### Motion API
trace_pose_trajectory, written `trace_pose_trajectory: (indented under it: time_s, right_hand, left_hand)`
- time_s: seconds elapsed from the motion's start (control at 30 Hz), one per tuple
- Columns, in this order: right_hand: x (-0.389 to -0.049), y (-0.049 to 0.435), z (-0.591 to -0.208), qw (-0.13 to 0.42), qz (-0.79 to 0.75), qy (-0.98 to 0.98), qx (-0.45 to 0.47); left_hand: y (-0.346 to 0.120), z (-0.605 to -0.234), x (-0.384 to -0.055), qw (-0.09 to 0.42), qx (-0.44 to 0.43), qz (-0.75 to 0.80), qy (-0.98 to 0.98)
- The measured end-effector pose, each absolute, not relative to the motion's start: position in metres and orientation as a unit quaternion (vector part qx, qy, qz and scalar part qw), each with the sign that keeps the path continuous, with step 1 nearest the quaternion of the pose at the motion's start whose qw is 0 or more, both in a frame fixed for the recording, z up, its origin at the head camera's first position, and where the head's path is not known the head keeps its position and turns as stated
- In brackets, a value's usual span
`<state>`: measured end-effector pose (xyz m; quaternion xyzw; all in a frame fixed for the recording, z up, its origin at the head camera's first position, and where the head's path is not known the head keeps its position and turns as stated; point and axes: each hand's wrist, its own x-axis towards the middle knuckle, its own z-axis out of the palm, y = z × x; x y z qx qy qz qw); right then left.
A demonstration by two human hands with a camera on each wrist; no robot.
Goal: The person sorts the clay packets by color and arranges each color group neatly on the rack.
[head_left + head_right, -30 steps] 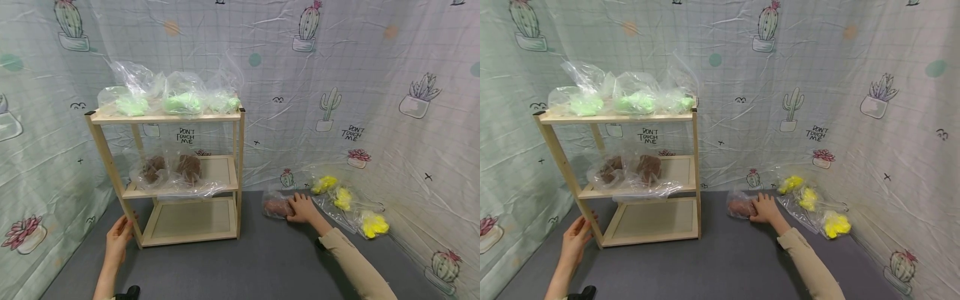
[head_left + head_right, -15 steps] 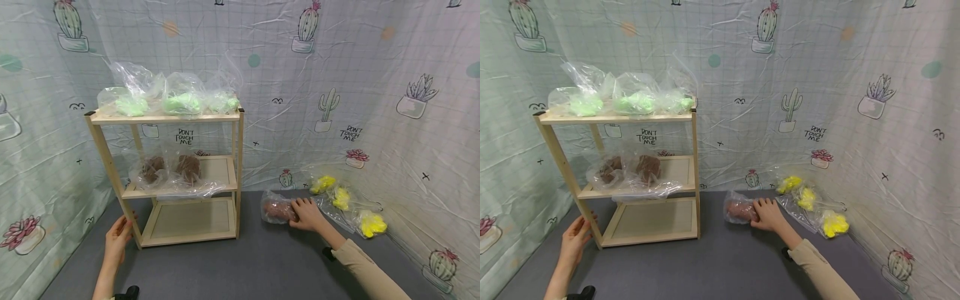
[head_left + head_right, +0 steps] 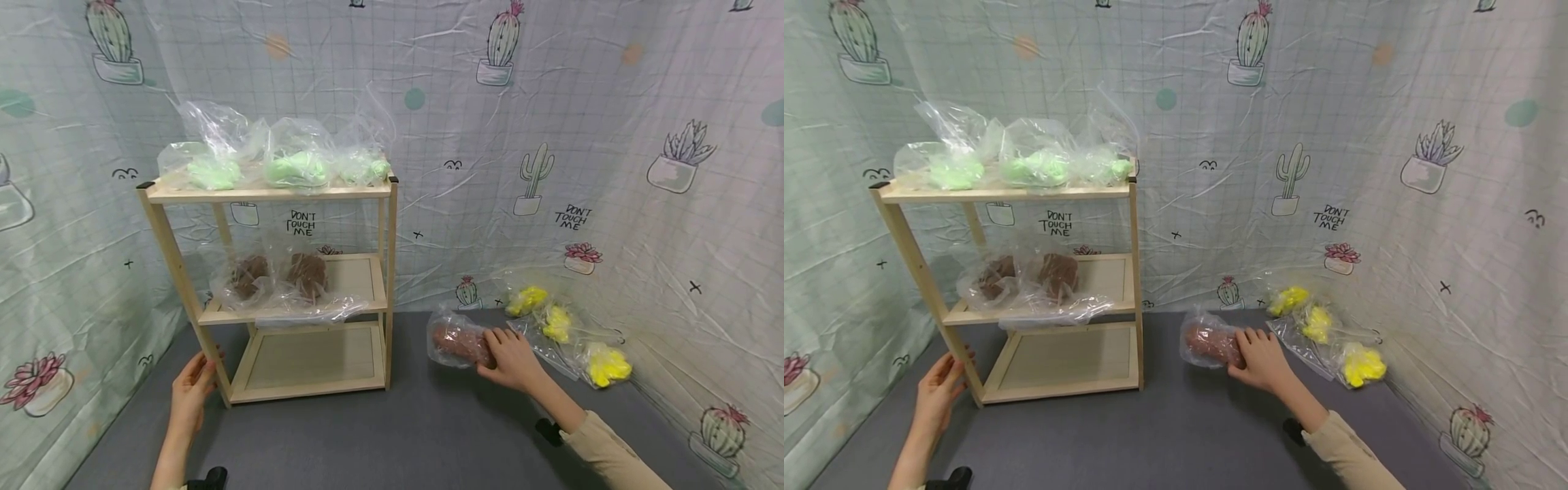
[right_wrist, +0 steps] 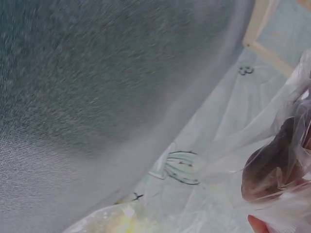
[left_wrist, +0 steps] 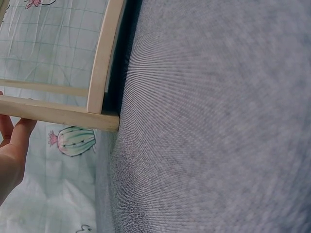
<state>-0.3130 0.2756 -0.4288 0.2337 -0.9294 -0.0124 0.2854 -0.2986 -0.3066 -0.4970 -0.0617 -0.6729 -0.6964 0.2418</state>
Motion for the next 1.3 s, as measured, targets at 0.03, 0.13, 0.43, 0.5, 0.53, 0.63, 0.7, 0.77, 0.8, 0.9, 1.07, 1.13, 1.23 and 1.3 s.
trace_pose_trajectory:
  time_s: [0.03, 0.13, 0.43, 0.5, 0.53, 0.63, 0.7, 0.77, 0.8, 0.9, 1.07, 1.13, 1.23, 1.3]
  right_hand:
    - [-0.311, 0.275, -0.427, 0.29, -0.01, -0.928, 0.234]
    - [-0.304, 0.273, -0.422, 0.313, 0.002, -0.919, 0.24]
    - [-0.285, 0.255, -0.404, 0.412, 0.072, -0.867, 0.27]
    - [-0.281, 0.248, -0.399, 0.435, 0.083, -0.854, 0.274]
    - [-0.279, 0.245, -0.397, 0.444, 0.09, -0.848, 0.276]
    - [-0.273, 0.235, -0.39, 0.458, 0.108, -0.837, 0.278]
    - [-0.27, 0.229, -0.385, 0.462, 0.119, -0.833, 0.279]
    - [-0.267, 0.223, -0.38, 0.467, 0.129, -0.828, 0.283]
    - [-0.266, 0.22, -0.378, 0.471, 0.132, -0.824, 0.284]
    - [-0.264, 0.21, -0.37, 0.489, 0.144, -0.809, 0.294]
    - [-0.261, 0.192, -0.357, 0.512, 0.161, -0.789, 0.298]
    - [-0.259, 0.184, -0.353, 0.516, 0.169, -0.786, 0.295]
    - [-0.258, 0.17, -0.346, 0.53, 0.182, -0.775, 0.292]
    - [-0.257, 0.159, -0.341, 0.542, 0.191, -0.766, 0.288]
  left_hand:
    - [-0.308, -0.498, -0.3, 0.24, -0.058, -0.694, -0.676]
    - [-0.309, -0.501, -0.302, 0.242, -0.058, -0.703, -0.666]
    - [-0.311, -0.507, -0.309, 0.246, 0.002, -0.684, -0.687]
    - [-0.313, -0.512, -0.313, 0.246, 0.016, -0.686, -0.684]
    - [-0.314, -0.513, -0.314, 0.245, 0.021, -0.685, -0.686]
    - [-0.314, -0.514, -0.314, 0.244, 0.018, -0.686, -0.685]
    - [-0.312, -0.511, -0.311, 0.243, -0.003, -0.69, -0.682]
    - [-0.308, -0.502, -0.304, 0.241, -0.021, -0.688, -0.684]
    - [-0.305, -0.497, -0.3, 0.243, -0.033, -0.694, -0.677]
    - [-0.295, -0.481, -0.288, 0.245, -0.056, -0.698, -0.671]
    - [-0.283, -0.464, -0.276, 0.242, -0.051, -0.702, -0.668]
    - [-0.282, -0.463, -0.275, 0.242, -0.04, -0.696, -0.674]
    - [-0.283, -0.466, -0.276, 0.247, -0.043, -0.701, -0.668]
    - [-0.283, -0.466, -0.277, 0.25, -0.042, -0.697, -0.671]
